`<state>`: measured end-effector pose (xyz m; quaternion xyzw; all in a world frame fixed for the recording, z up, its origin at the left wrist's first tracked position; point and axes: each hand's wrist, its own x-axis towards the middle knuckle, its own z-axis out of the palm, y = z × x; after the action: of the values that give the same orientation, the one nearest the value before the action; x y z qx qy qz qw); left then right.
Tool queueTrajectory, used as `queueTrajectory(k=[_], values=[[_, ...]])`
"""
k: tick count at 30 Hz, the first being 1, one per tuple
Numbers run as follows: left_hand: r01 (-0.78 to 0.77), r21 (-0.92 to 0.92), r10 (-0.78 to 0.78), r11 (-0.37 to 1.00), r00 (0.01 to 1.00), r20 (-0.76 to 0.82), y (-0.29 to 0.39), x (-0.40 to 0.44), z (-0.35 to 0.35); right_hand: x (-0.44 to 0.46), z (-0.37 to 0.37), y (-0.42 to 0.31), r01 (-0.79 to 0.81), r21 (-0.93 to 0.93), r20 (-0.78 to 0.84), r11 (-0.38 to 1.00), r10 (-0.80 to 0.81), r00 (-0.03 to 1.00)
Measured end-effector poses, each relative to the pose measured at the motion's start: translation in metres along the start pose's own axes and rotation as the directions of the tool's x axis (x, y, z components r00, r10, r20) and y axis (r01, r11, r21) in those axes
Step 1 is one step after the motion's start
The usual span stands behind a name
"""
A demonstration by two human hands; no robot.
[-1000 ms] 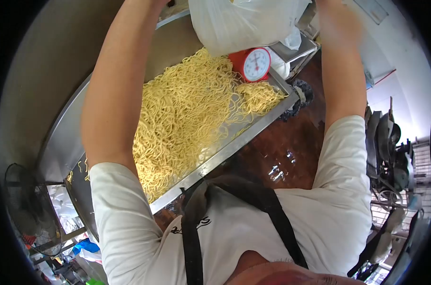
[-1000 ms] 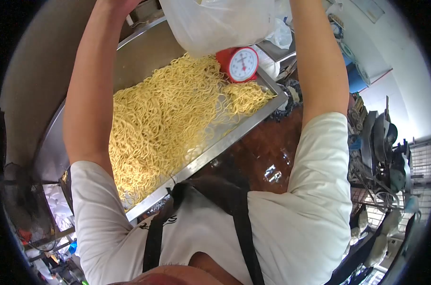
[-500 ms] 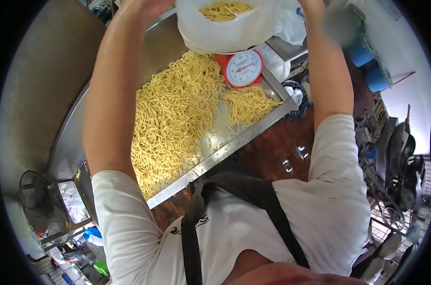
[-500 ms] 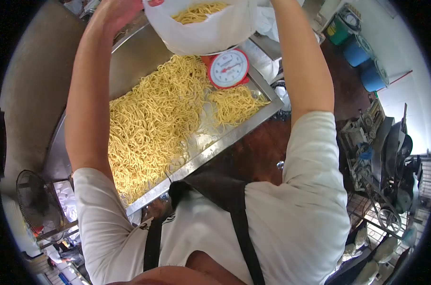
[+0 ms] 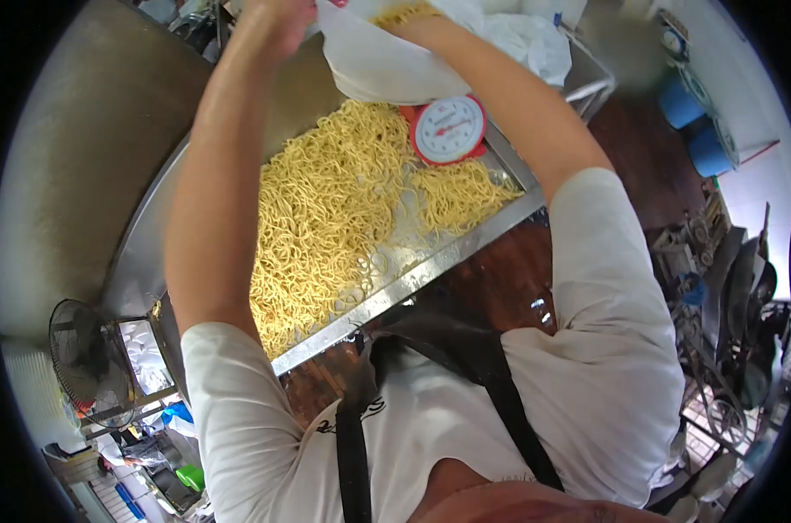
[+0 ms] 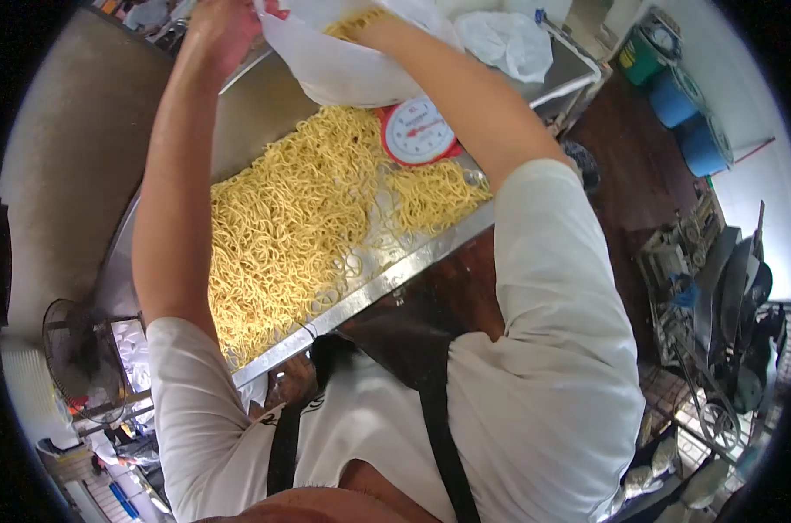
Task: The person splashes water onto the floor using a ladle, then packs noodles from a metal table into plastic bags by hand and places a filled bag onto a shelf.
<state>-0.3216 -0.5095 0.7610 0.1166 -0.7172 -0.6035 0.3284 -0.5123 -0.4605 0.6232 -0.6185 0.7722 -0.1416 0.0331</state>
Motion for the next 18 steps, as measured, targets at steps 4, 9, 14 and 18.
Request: queueTrajectory(k=[4, 9, 14, 18], values=[[0.106, -0.021, -0.105, 0.994, 0.994, 0.026, 0.006, -0.004, -0.003, -0.008, 0.03, 0.026, -0.182, 0.488, 0.038, 0.854, 0.187, 0.982], [0.056, -0.043, -0.053, 0.997, 0.995, 0.084, -0.009, 0.0, -0.025, -0.019, -0.004, 0.04, 0.147, 0.551, -0.324, 0.821, 0.048, 0.945], [0.067, -0.083, -0.066, 0.994, 0.998, 0.004, -0.028, 0.005, -0.047, -0.012, -0.065, 0.014, 0.368, 0.573, -0.702, 0.733, 0.206, 0.682], [0.11, -0.038, -0.11, 0.993, 0.994, -0.018, -0.033, 0.008, -0.047, 0.022, -0.112, 0.015, 0.639, 0.652, -0.75, 0.408, 0.222, 0.623]])
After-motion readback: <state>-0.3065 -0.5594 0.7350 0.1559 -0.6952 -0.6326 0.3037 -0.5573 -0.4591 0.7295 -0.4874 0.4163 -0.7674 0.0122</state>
